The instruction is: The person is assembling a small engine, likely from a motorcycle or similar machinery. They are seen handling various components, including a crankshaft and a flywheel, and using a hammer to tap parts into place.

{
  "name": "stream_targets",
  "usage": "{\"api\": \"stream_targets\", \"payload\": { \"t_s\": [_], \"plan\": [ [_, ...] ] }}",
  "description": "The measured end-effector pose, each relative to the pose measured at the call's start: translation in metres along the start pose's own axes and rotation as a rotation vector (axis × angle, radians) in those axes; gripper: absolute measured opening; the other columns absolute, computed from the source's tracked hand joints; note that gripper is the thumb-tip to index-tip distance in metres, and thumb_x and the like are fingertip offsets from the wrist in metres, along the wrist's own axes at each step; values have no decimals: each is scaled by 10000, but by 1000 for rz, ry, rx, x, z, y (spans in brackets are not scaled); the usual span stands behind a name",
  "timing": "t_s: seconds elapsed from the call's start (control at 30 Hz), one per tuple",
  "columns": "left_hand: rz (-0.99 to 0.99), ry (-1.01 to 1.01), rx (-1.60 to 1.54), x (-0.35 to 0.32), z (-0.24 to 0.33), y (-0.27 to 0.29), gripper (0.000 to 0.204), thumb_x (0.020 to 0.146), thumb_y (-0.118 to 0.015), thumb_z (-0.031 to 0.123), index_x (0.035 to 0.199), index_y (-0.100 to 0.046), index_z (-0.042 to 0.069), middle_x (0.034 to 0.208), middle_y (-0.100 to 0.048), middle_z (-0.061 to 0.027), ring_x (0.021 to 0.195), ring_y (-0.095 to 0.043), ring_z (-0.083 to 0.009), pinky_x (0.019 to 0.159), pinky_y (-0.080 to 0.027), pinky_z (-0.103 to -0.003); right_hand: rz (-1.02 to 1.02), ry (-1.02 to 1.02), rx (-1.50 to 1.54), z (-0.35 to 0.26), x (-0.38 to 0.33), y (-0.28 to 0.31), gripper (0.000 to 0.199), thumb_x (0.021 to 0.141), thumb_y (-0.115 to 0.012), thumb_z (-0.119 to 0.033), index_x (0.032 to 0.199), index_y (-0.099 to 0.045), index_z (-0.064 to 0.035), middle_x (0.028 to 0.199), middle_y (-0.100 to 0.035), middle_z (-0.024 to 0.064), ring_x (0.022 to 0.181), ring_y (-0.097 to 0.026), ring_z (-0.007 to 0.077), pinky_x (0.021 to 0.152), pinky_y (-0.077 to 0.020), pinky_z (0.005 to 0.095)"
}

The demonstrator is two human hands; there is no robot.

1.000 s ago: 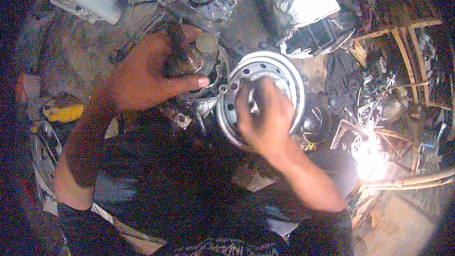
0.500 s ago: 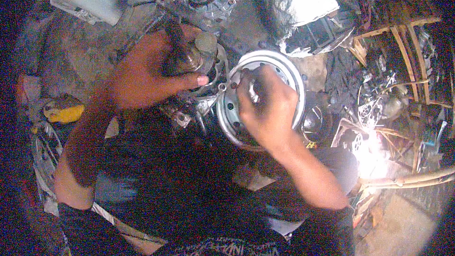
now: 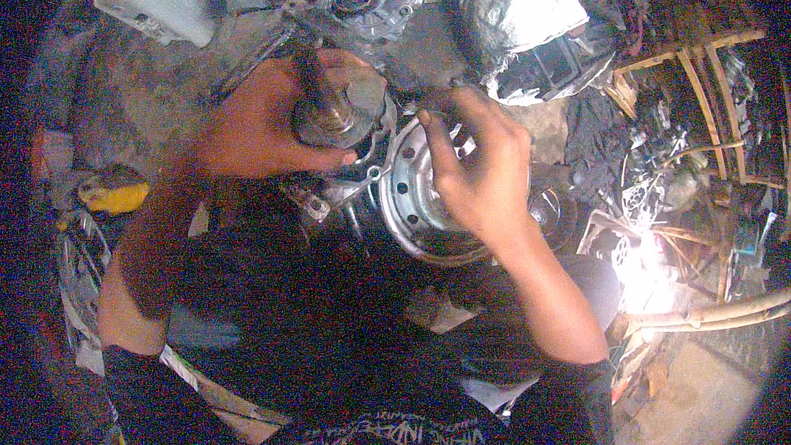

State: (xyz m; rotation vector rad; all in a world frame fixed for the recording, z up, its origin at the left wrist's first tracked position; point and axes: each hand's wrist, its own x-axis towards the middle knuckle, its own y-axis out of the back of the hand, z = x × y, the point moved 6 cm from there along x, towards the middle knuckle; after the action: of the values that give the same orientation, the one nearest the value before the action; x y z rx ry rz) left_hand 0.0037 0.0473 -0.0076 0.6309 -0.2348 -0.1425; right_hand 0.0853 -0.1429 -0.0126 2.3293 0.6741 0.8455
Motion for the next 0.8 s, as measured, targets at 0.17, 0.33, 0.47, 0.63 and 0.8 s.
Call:
{"api": "stream_targets", "payload": {
  "t_s": [0.17, 0.33, 0.47, 0.63, 0.8],
  "plan": [
    [-138, -30, -177, 0, -8, -7, 721, 710, -864, 229, 1372, -594, 132, 1383, -577, -111, 1327, -519, -303, 1150, -378, -433, -135, -25, 25, -9, -5, -3, 137, 862, -715, -61, 971, -665, 5, 852, -689, 193, 726, -676, 349, 654, -520, 414],
    [-174, 32, -182, -1, -10, -9, 741, 727, -854, 240, 1406, -574, 146, 1426, -536, -111, 1355, -486, -314, 1162, -360, -446, -179, 33, 20, -10, -13, -7, 153, 867, -713, -80, 982, -646, -4, 824, -668, 224, 730, -666, 405, 659, -511, 465],
    [-152, 35, -182, -4, -11, -9, 735, 735, -851, 228, 1411, -573, 151, 1450, -515, -115, 1366, -472, -313, 1163, -357, -443, -198, 71, -57, -17, -16, -10, 140, 864, -715, -98, 939, -640, -6, 768, -641, 216, 698, -645, 408, 644, -496, 487],
    [-170, 77, -239, -4, -10, -9, 745, 737, -851, 217, 1422, -564, 154, 1455, -510, -119, 1368, -473, -312, 1169, -352, -436, -258, 139, -109, -18, -19, -14, 121, 823, -695, -93, 906, -644, -22, 710, -616, 190, 683, -626, 413, 628, -491, 503],
    [-153, 9, -215, -3, -8, -9, 721, 733, -863, 173, 1389, -573, 105, 1387, -564, -110, 1316, -507, -269, 1151, -368, -408, -361, 164, -118, -33, -27, -8, 112, 784, -678, -69, 884, -650, -26, 719, -621, 185, 695, -634, 403, 629, -497, 495]
  ]
}}
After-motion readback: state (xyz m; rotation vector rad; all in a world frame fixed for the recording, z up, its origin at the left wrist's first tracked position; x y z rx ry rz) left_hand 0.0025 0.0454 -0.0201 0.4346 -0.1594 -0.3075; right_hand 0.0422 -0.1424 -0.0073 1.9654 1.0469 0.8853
